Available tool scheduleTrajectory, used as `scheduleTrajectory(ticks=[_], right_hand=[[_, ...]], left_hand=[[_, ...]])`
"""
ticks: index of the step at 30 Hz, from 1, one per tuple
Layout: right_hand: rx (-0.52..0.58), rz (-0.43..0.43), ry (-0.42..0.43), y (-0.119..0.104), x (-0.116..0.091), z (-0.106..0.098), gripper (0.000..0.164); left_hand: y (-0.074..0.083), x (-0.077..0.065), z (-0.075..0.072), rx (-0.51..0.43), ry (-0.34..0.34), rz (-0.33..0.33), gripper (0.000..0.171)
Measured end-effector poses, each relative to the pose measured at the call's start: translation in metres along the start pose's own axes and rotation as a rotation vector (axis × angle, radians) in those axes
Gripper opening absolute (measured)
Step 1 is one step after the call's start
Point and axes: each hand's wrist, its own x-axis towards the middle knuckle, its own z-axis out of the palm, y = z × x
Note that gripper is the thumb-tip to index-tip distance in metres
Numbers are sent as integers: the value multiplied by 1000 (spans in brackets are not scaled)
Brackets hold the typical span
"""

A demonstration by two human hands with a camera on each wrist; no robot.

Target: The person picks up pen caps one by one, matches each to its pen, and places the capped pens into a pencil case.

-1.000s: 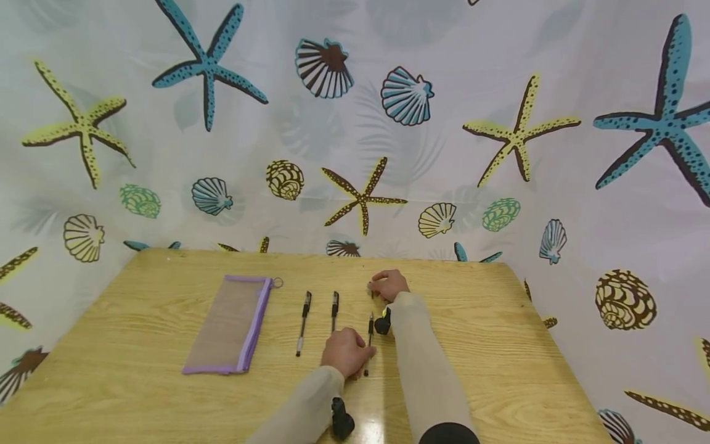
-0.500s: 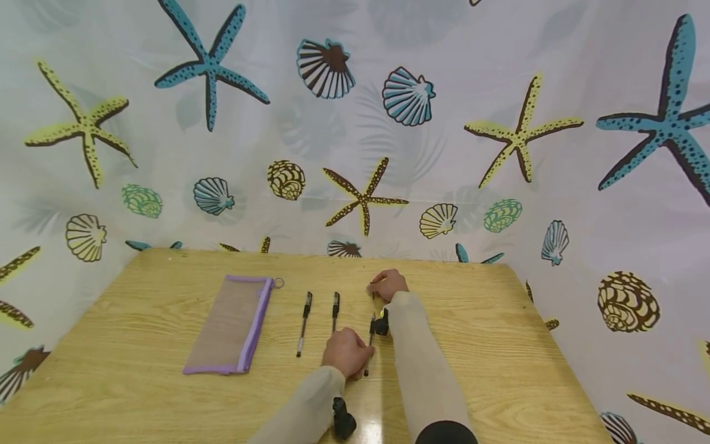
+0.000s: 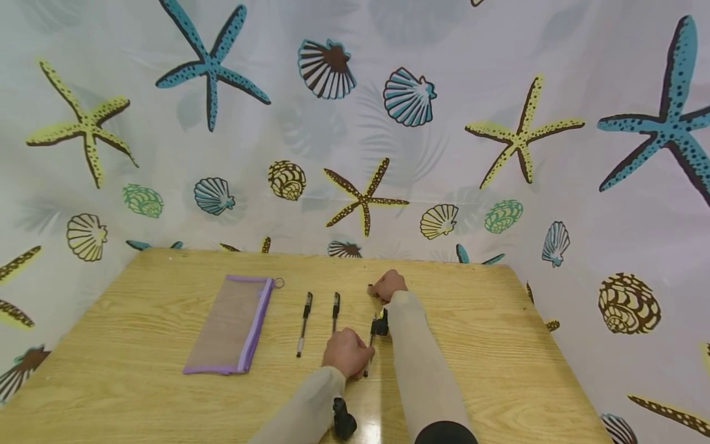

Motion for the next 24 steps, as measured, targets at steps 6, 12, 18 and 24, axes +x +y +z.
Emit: scheduleTrajectory(ticks=[6,12,18,24], right_hand=[[-15,-2,-18,0,-1,-2,16],[38,0,-43,1,-3,-4,19],[120,-9,-63,3,-8,-9,23],[226,-24,-77,8,-12,-13,23]], left_hand=[[0,-1,1,-13,9,3,48],[0,-1,-1,-46,9,-4,44],[0,-2,-3,-81,19,3,38],[-3,-1,-2,-105,72,31,37]])
